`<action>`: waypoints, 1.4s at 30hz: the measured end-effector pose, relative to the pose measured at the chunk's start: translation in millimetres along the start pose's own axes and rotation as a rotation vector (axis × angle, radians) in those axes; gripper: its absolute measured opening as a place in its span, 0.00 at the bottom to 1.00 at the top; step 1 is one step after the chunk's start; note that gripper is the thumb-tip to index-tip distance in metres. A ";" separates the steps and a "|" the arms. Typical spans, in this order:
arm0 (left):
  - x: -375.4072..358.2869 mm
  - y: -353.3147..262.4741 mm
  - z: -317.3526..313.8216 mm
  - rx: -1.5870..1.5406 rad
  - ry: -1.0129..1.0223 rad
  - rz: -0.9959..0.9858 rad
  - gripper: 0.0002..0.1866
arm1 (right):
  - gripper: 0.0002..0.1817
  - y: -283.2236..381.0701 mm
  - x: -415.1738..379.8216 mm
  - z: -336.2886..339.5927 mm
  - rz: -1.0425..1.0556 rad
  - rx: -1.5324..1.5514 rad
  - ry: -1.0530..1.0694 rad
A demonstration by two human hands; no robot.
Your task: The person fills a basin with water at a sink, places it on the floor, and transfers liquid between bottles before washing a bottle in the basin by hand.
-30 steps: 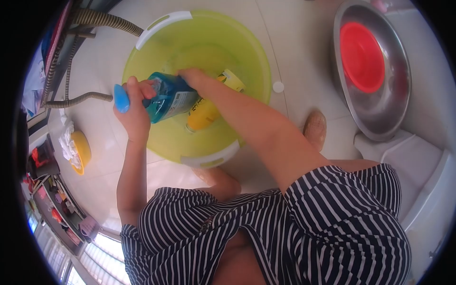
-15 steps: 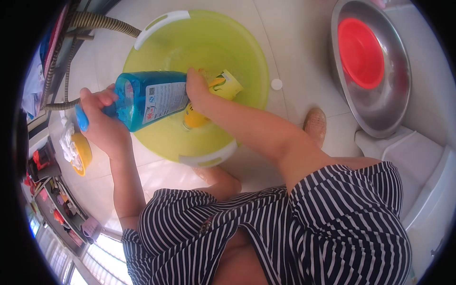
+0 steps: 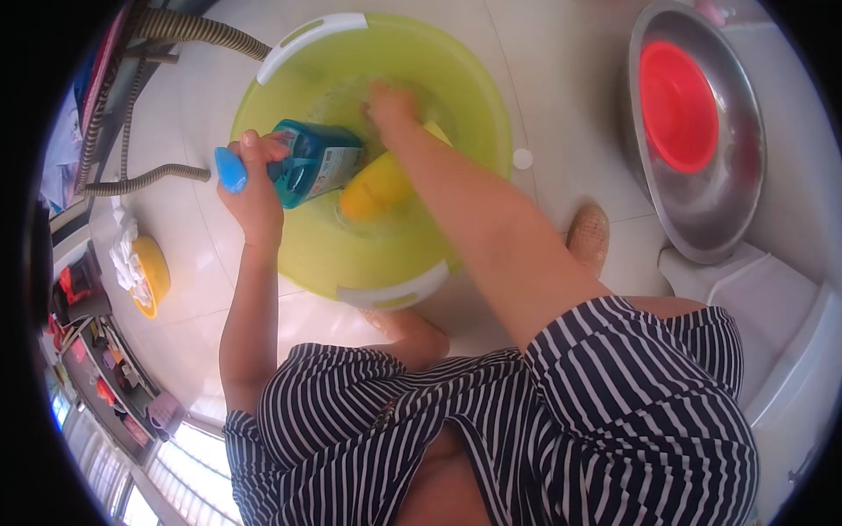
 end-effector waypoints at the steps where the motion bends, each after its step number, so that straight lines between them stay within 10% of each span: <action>1: -4.5 -0.1 0.8 0.066 0.029 0.004 0.15 | 0.16 -2.6 -2.8 -6.2 -0.151 0.419 0.374; 2: -7.7 1.0 1.7 0.133 0.055 0.008 0.12 | 0.17 -2.3 -9.9 -11.5 -0.305 0.836 0.750; 5: -23.3 22.5 3.7 0.102 0.074 -0.193 0.19 | 0.15 34.0 -81.5 4.5 -0.087 0.819 0.900; 9: -36.5 28.2 17.6 0.319 0.241 0.100 0.44 | 0.10 47.2 -128.3 5.8 0.862 0.052 0.619; 11: -33.1 31.6 28.8 0.201 0.293 0.118 0.41 | 0.10 43.2 -136.8 5.0 1.340 -0.139 0.312; 18: -40.0 49.6 36.1 0.107 0.475 0.165 0.40 | 0.23 35.9 -147.4 20.1 1.353 -0.215 0.141; 22: -53.9 47.0 18.7 0.208 0.268 0.081 0.41 | 0.28 68.7 -119.3 22.1 1.062 -0.648 0.428; 28: -50.5 64.2 33.1 -0.097 0.276 0.453 0.26 | 0.25 88.1 -121.8 59.6 1.252 -0.895 0.483; 30: -51.2 50.0 26.7 -0.267 0.146 0.546 0.20 | 0.23 82.1 -122.2 56.4 1.321 -0.799 0.469; 32: -52.2 36.1 24.0 0.360 0.411 0.271 0.21 | 0.23 60.0 -109.5 37.1 1.370 -0.662 0.543; 36: -60.5 50.2 20.1 -0.377 0.101 0.516 0.24 | 0.26 50.3 -116.6 23.5 1.193 -0.515 0.609; 42: -57.1 53.1 17.0 -0.558 0.185 0.439 0.29 | 0.28 52.7 -146.8 51.0 1.148 -0.242 0.496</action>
Point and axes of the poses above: each hand's wrist, its own x-axis towards the middle knuckle, its own z-axis out of the back of the hand, y = z × x, the point moved 1 cm from there along x, towards the middle knuckle, and after that the axes turned 10 degrees about -z, right-handed, at the moved point
